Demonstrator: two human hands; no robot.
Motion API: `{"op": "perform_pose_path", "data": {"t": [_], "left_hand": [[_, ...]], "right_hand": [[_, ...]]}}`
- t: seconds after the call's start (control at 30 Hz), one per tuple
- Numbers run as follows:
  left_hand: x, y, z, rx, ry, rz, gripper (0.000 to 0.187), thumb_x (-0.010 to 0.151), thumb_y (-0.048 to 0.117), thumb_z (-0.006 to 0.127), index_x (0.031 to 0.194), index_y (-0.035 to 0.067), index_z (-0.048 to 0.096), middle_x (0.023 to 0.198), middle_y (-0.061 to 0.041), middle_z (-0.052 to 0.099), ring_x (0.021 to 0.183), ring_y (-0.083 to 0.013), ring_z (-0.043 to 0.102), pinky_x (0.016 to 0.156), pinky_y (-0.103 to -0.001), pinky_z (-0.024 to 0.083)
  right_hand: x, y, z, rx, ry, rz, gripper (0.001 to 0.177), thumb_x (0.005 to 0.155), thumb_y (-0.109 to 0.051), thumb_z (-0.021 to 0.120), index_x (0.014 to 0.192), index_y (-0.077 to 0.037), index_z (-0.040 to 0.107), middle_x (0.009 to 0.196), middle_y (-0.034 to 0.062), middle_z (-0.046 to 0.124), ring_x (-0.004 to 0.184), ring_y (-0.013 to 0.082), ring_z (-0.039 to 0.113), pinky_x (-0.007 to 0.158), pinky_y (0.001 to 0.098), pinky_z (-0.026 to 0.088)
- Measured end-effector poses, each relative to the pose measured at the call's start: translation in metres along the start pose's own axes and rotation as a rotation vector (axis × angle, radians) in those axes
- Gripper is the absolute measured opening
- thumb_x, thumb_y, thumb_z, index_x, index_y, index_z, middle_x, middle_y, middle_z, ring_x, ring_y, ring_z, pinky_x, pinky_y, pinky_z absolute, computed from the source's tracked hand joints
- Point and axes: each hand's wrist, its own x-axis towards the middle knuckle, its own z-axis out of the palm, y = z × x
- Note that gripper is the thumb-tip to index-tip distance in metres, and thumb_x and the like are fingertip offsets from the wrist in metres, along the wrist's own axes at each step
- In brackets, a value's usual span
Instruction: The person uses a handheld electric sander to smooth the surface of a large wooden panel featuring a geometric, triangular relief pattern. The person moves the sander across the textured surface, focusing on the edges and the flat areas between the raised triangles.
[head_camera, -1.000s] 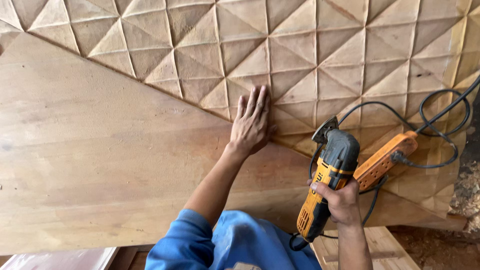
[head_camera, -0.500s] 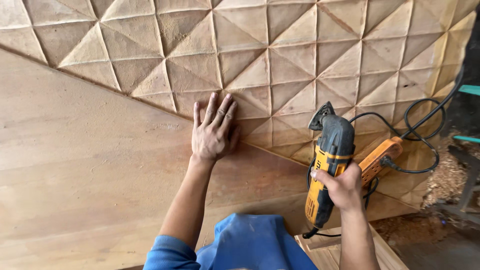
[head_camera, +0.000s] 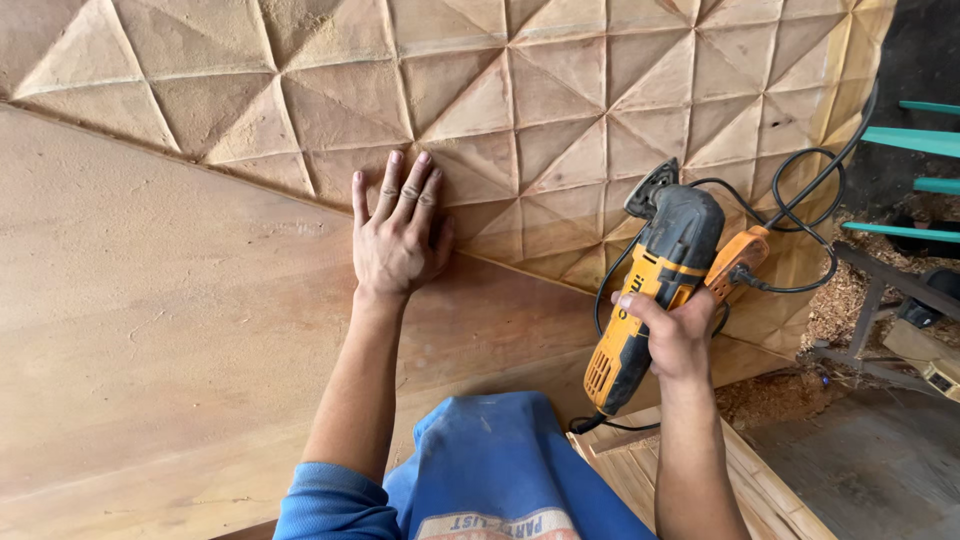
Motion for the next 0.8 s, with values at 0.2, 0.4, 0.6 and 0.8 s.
{"op": "perform_pose_path", "data": {"t": [0.2,0.4,0.6,0.8], "left_hand": [[-0.002,-0.001,0.001,0.013,0.001,0.004,0.052,0.097,0.033,0.067,0.144,0.009,0.063,0.161,-0.007,0.049,0.152,-0.0317,0.041,0.124,-0.065,0.020],[-0.001,-0.002,0.001,0.000,-0.001,0.004,0.052,0.098,0.032,0.067,0.145,0.009,0.063,0.161,-0.007,0.050,0.152,-0.0323,0.041,0.124,-0.065,0.021],[-0.002,0.001,0.001,-0.002,-0.009,0.001,0.052,0.098,0.031,0.067,0.145,0.010,0.063,0.162,-0.007,0.049,0.152,-0.0321,0.041,0.124,-0.065,0.020],[-0.002,-0.001,0.000,0.002,-0.015,-0.009,0.054,0.097,0.032,0.067,0.146,0.009,0.062,0.162,-0.007,0.049,0.152,-0.0321,0.041,0.123,-0.065,0.020]], "right_hand": [[-0.002,0.012,-0.014,-0.163,-0.018,-0.006,0.032,0.077,-0.002,0.076,0.107,0.004,0.066,0.092,0.0098,0.069,0.077,0.0177,0.067,0.072,0.0334,0.058],[0.005,0.014,-0.009,-0.196,-0.064,-0.127,0.060,0.073,-0.002,0.077,0.126,-0.002,0.050,0.108,0.0063,0.064,0.092,0.0147,0.066,0.083,0.0319,0.059],[0.017,0.026,0.010,-0.135,-0.054,-0.131,0.066,0.077,0.000,0.077,0.134,0.000,0.043,0.111,0.0085,0.061,0.094,0.0177,0.065,0.085,0.0347,0.061],[0.023,0.039,0.044,-0.142,-0.039,-0.119,0.076,0.080,0.000,0.077,0.141,-0.001,0.032,0.112,0.0086,0.059,0.092,0.0164,0.063,0.081,0.0327,0.060]]}}
